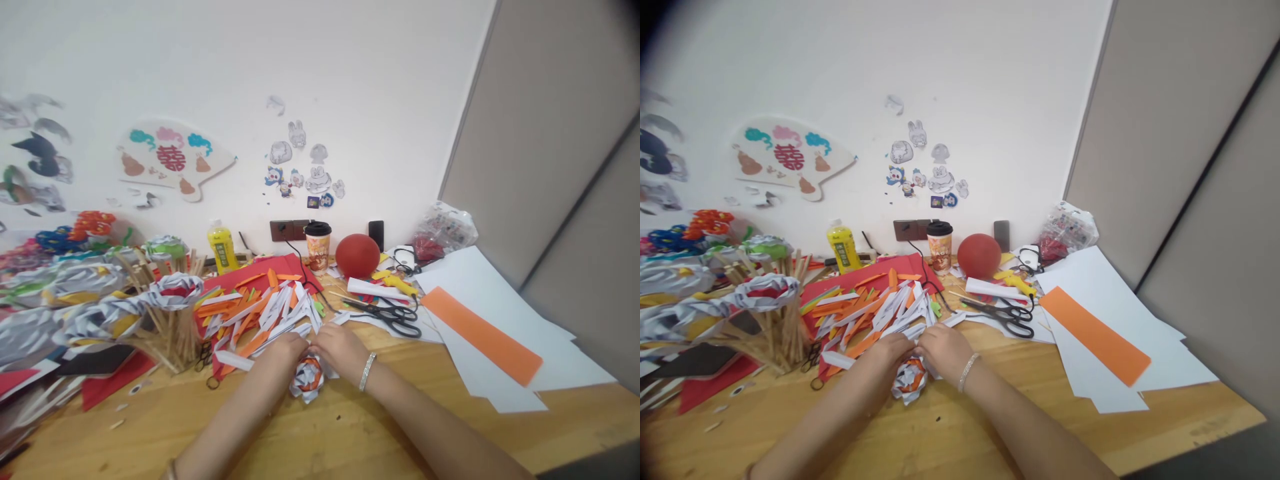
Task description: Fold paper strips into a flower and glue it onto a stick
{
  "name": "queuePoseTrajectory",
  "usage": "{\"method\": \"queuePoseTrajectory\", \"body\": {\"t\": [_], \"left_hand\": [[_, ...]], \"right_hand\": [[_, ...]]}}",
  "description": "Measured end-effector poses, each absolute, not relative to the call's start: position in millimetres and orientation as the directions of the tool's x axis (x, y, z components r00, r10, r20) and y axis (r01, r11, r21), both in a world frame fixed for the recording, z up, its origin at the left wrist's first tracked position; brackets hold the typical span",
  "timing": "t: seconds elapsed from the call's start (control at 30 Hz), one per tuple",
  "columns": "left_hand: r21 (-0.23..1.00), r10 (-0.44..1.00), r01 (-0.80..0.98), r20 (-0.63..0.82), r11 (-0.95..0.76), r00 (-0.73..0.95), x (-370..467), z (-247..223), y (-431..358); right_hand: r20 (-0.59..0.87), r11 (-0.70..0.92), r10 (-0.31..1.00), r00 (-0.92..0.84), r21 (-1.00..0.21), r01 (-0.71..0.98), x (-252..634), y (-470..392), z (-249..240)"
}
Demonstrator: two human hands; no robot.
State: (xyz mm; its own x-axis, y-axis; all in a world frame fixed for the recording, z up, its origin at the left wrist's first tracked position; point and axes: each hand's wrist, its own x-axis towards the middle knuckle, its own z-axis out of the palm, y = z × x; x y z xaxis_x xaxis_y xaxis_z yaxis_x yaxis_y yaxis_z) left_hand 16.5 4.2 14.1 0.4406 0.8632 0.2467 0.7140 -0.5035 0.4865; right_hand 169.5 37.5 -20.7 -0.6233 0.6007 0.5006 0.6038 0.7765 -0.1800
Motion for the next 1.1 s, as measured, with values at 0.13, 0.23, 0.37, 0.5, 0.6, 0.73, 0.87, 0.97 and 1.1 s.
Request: {"method": "queuePoseTrajectory", "body": {"t": [0.13, 0.23, 0.37, 0.5, 0.6, 0.73, 0.87, 0.97, 1.1], "left_hand": [[0.43, 0.86, 0.746, 0.2, -0.508, 0.47, 13, 22, 0], [0.353, 0.864, 0.79, 0.147, -0.501, 0.482, 12, 24, 1], [0.316, 0.85, 0.79, 0.174, -0.526, 0.497, 10, 16, 5], [0.356, 0.857, 0.782, 0.275, -0.511, 0.435, 10, 5, 10], [0.483, 0.906, 0.767, 0.226, -0.422, 0.357, 9, 5, 13], [0.732, 0.935, 0.603, 0.133, -0.317, 0.33, 4, 4, 10], [0.746, 0.87, 0.531, 0.127, -0.4, 0.477, -4, -7, 8], [0.669, 0.849, 0.58, 0.151, -0.464, 0.506, -4, -18, 9], [0.612, 0.826, 0.58, 0.244, -0.537, 0.508, -1, -25, 14]], "right_hand": [[0.459, 0.748, 0.662, -0.593, -0.349, 0.565, 174, 38, -16], [0.425, 0.677, 0.736, -0.528, -0.452, 0.58, 176, 37, -16], [0.397, 0.634, 0.773, -0.495, -0.456, 0.624, 175, 37, -18], [0.429, 0.617, 0.773, -0.467, -0.34, 0.709, 179, 37, -14], [0.468, 0.571, 0.779, -0.418, -0.255, 0.78, 189, 41, -14], [0.478, 0.574, 0.779, -0.406, -0.282, 0.769, 203, 47, -17], [0.38, 0.702, 0.712, -0.59, -0.405, 0.586, 207, 43, -16], [0.3, 0.719, 0.678, -0.671, -0.459, 0.522, 202, 38, -18], [0.293, 0.676, 0.725, -0.623, -0.476, 0.563, 191, 34, -25]]}}
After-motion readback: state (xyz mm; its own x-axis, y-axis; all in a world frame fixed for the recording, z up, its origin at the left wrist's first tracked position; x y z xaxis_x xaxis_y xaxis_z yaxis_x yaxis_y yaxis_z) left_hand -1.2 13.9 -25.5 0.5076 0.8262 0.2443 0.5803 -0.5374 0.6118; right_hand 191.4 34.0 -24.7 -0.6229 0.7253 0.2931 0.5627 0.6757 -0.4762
